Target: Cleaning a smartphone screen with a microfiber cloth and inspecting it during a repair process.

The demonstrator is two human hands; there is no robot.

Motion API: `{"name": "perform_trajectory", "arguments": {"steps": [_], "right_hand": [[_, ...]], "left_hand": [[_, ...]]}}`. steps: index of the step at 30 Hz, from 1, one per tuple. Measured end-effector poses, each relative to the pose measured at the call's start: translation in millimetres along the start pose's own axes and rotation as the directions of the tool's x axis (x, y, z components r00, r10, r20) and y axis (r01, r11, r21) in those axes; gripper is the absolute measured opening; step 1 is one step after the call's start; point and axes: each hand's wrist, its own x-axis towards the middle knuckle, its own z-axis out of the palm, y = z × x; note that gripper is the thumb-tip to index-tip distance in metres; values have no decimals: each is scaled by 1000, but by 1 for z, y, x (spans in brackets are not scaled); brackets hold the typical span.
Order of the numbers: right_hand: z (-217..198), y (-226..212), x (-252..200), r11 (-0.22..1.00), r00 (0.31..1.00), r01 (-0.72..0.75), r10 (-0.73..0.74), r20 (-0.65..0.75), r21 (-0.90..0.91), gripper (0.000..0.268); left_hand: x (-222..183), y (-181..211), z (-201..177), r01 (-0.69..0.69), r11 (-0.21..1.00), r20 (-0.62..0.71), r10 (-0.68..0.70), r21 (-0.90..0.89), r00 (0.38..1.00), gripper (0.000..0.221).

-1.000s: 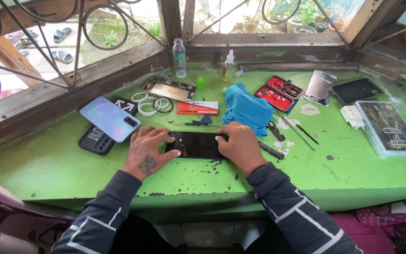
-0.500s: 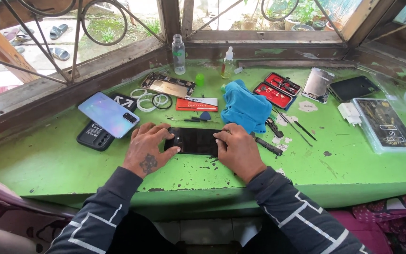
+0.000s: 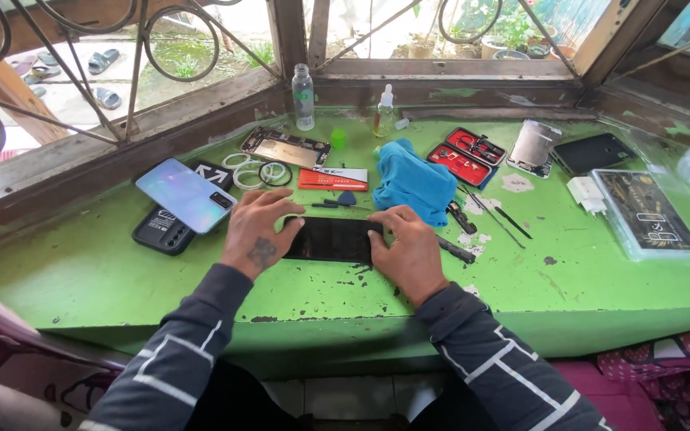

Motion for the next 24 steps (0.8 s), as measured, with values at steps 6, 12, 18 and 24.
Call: {"name": "perform_trajectory", "arguments": {"steps": [6, 12, 18, 24], "right_hand": [[-1, 3, 0, 996, 996, -86, 86, -8, 32, 23], [0, 2, 1, 990, 990, -129, 133, -56, 62, 25], [-6, -2, 3, 982, 986, -154, 160, -45, 109, 25], [-5, -1, 4, 973, 981, -185, 191, -38, 136, 26]], "left_hand": [[44, -5, 48, 19, 980, 75, -35, 197, 997, 19], [55, 5, 45, 29, 964, 199, -84, 265, 976, 25], [59, 9, 47, 2, 946, 230, -80, 323, 970, 26], [61, 18, 39, 3, 948, 276, -95, 317, 956, 28]]}}
